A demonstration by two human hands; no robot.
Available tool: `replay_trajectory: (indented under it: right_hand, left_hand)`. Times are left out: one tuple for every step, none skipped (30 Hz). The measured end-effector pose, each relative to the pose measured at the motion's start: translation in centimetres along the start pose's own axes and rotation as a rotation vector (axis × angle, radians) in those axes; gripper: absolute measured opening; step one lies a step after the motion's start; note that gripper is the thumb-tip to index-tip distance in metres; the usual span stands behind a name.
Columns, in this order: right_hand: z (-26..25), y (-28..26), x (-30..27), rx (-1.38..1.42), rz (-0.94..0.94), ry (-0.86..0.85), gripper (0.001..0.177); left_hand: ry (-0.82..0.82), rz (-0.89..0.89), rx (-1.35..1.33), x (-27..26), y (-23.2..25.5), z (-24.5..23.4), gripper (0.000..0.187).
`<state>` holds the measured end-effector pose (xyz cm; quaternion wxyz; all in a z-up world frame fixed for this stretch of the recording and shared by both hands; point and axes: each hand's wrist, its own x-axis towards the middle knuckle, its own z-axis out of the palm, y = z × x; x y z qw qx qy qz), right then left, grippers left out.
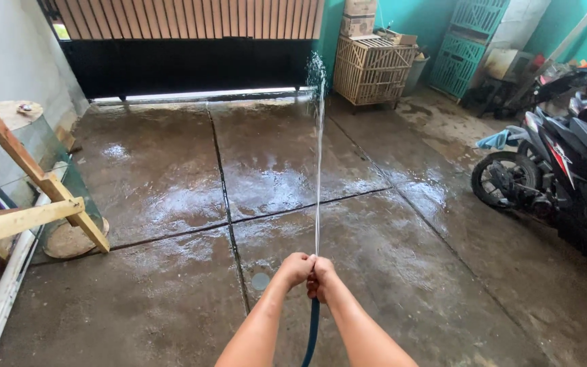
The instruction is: The person is using a water hose to wash the concrete floor of a garage or driveway.
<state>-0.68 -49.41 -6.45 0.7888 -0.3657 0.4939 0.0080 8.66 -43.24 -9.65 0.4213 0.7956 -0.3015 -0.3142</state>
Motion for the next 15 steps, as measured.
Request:
replay_trajectory:
  right_hand:
    - [-0.4,-0.6,0.9,-0.006,-0.002,-0.003,0.049]
    - [-1.0,-0.6,1.7,0.010,-0.013,-0.025,0.044]
    - [-1.7,-0.6,2.5,0.025,-0.024,-0.048,0.040]
    - [-1.6,-1.6,1.6,0.021,-0.030,-0.051,0.040]
    - [-1.6,-2.6,0.6,0.041,-0.051,-0.030,0.039]
    - [-2.2,-2.8,-0.5,0.061,-0.064,-0.002,0.039]
    - [-3.2,-2.8,-0.5,0.057,-0.062,0.002,0.039]
    - [-3.7,-3.6,-0.3,0.062,-0.063,0.001,0.039]
    - [-4.2,-4.5,-0.1,0.067,-0.064,0.000,0.039]
    - [-4.8,-5.1,-0.1,0.067,-0.069,-0.002,0.039]
    - [-5.4,-5.7,-0.2,0.057,-0.064,-0.001,0.038]
    - [-6.0,-6.1,-0.2,0.047,-0.055,0.002,0.038]
    - [-6.4,-6.6,-0.1,0.047,-0.057,0.002,0.038]
    - [-6.8,-6.9,0.0,0.058,-0.060,-0.004,0.039]
    - [-7.3,-7.1,0.1,0.069,-0.063,-0.010,0.040]
  left_hand:
    - [0.006,0.000,-0.002,0.4,0.3,-0.2,0.044]
    - [0.000,0.011,-0.011,0.3,0.3,-0.1,0.043]
    - [-0.007,0.021,-0.019,0.3,0.4,0.1,0.042]
    - [0.000,0.026,-0.020,0.5,1.4,0.1,0.042]
    - [-0.015,0.012,-0.062,0.7,2.3,0.2,0.041]
    - [-0.037,-0.010,-0.108,0.2,2.9,1.0,0.041]
    - [-0.038,-0.011,-0.114,-0.3,3.6,1.8,0.041]
    - [-0.015,-0.021,-0.102,-0.1,4.8,1.8,0.039]
    - [0.007,-0.031,-0.091,0.0,6.1,1.9,0.039]
    - [0.009,-0.026,-0.090,0.4,6.7,2.2,0.039]
    - [0.007,-0.020,-0.053,0.8,7.2,2.6,0.039]
    - [0.004,-0.017,-0.017,1.2,7.6,3.0,0.040]
    - [0.005,-0.016,-0.017,1.4,8.4,3.2,0.040]
    - [-0.002,-0.027,-0.005,1.5,8.9,3.5,0.041]
    - [-0.009,-0.038,0.008,1.6,9.5,3.7,0.042]
